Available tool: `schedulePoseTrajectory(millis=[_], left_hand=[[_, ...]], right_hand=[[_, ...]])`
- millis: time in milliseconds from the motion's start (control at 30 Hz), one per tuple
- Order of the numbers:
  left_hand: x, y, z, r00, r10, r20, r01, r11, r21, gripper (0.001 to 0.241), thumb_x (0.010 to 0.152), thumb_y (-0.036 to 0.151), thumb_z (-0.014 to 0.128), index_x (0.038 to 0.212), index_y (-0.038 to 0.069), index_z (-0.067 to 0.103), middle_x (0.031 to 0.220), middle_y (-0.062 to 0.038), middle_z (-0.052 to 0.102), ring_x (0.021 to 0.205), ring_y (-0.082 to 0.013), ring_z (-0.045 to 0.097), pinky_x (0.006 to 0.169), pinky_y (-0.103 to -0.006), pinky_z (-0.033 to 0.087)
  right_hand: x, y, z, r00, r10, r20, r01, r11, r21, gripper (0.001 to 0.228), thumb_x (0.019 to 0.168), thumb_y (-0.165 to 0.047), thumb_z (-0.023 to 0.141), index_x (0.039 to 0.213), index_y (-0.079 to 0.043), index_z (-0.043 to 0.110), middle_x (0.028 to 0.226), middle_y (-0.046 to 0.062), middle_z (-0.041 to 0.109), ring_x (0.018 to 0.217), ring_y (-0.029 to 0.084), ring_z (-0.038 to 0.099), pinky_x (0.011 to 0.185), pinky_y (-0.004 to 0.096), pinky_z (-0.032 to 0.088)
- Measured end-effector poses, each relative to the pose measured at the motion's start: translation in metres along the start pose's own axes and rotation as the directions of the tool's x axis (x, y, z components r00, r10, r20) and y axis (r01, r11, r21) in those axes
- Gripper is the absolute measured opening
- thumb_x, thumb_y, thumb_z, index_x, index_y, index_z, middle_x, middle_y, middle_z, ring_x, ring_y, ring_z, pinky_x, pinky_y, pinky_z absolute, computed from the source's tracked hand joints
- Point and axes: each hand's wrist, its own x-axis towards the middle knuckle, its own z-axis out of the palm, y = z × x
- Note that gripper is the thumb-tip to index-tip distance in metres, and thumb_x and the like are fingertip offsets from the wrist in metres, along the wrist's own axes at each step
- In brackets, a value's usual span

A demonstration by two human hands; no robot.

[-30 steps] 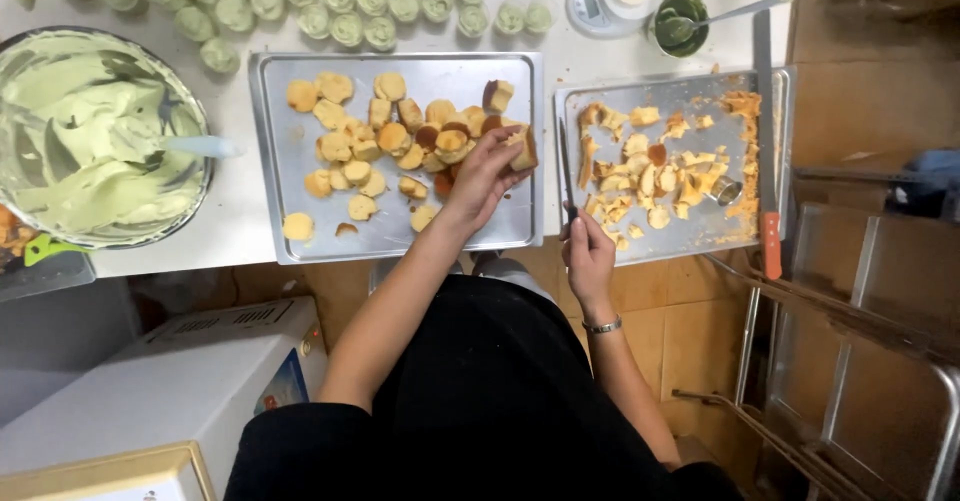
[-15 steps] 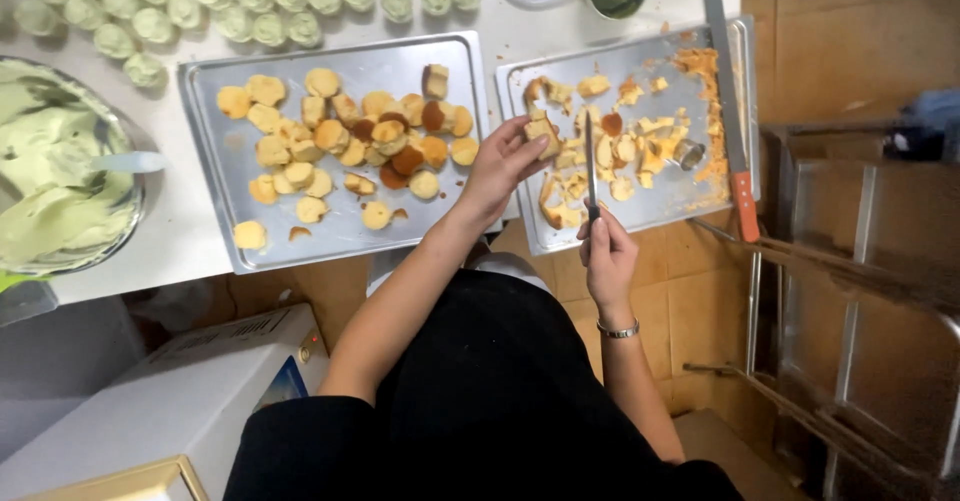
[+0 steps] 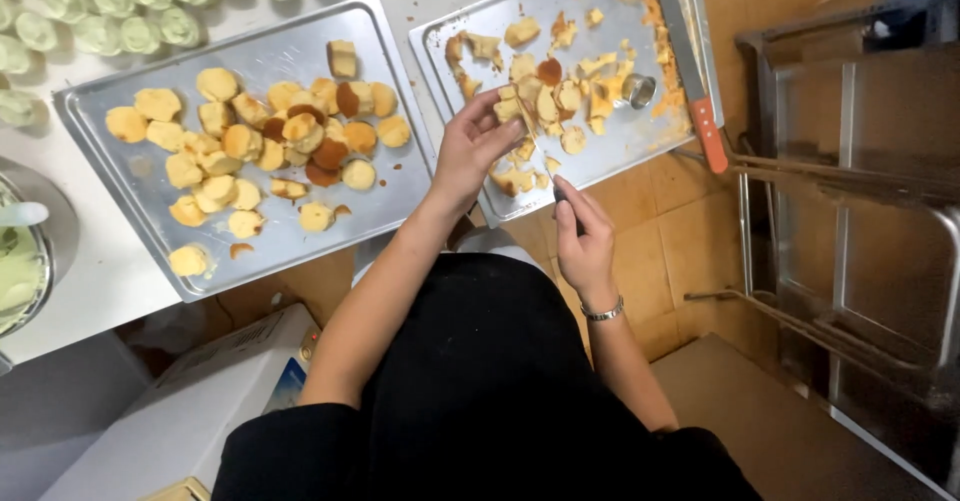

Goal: Slicing small cake pieces on a tray using a knife.

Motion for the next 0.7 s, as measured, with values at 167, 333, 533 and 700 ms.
schedulePoseTrajectory(millis=[167, 333, 533, 700], left_hand=[[0.001, 0.005, 0.007, 1.0, -0.012, 0.012, 0.012, 1.0, 0.007, 0.049, 0.099, 0.011, 0.068, 0.143, -0.001, 0.051, 0.127, -0.01, 0.069, 0.114, -0.0147, 0.067, 0.097, -0.0307, 0.058], [0.003, 0.0, 0.002, 0.999, 0.001, 0.034, -0.002, 1.0, 0.027, 0.048, 0.099, 0.009, 0.069, 0.142, -0.003, 0.052, 0.128, -0.011, 0.07, 0.116, -0.0159, 0.067, 0.101, -0.0316, 0.057], [0.003, 0.01, 0.003, 0.997, 0.032, 0.064, -0.034, 0.999, 0.038, 0.044, 0.1, 0.009, 0.068, 0.14, -0.004, 0.055, 0.129, -0.011, 0.07, 0.117, -0.0159, 0.067, 0.103, -0.0309, 0.056], [0.005, -0.002, -0.001, 0.996, 0.063, 0.06, -0.072, 0.987, 0.145, 0.045, 0.099, 0.006, 0.073, 0.138, -0.008, 0.057, 0.128, -0.012, 0.067, 0.117, -0.0147, 0.064, 0.104, -0.0302, 0.054]], right_hand=[[-0.003, 0.004, -0.005, 1.0, -0.007, -0.012, 0.007, 1.0, -0.012, 0.03, 0.106, -0.009, 0.058, 0.133, 0.0, 0.066, 0.098, 0.008, 0.066, 0.084, 0.014, 0.061, 0.078, 0.028, 0.051], [-0.002, 0.003, -0.006, 1.0, -0.007, -0.015, 0.007, 0.999, -0.031, 0.03, 0.106, -0.01, 0.059, 0.133, 0.0, 0.067, 0.096, 0.008, 0.066, 0.084, 0.015, 0.061, 0.078, 0.028, 0.051], [-0.001, 0.002, -0.006, 1.0, -0.003, -0.011, 0.002, 0.998, -0.058, 0.03, 0.105, -0.009, 0.059, 0.133, 0.0, 0.067, 0.096, 0.009, 0.067, 0.083, 0.015, 0.062, 0.077, 0.028, 0.051], [0.009, -0.005, 0.0, 1.0, -0.001, -0.019, 0.0, 1.0, -0.031, 0.031, 0.106, -0.008, 0.057, 0.134, 0.001, 0.066, 0.095, 0.008, 0.065, 0.083, 0.015, 0.06, 0.077, 0.028, 0.05]])
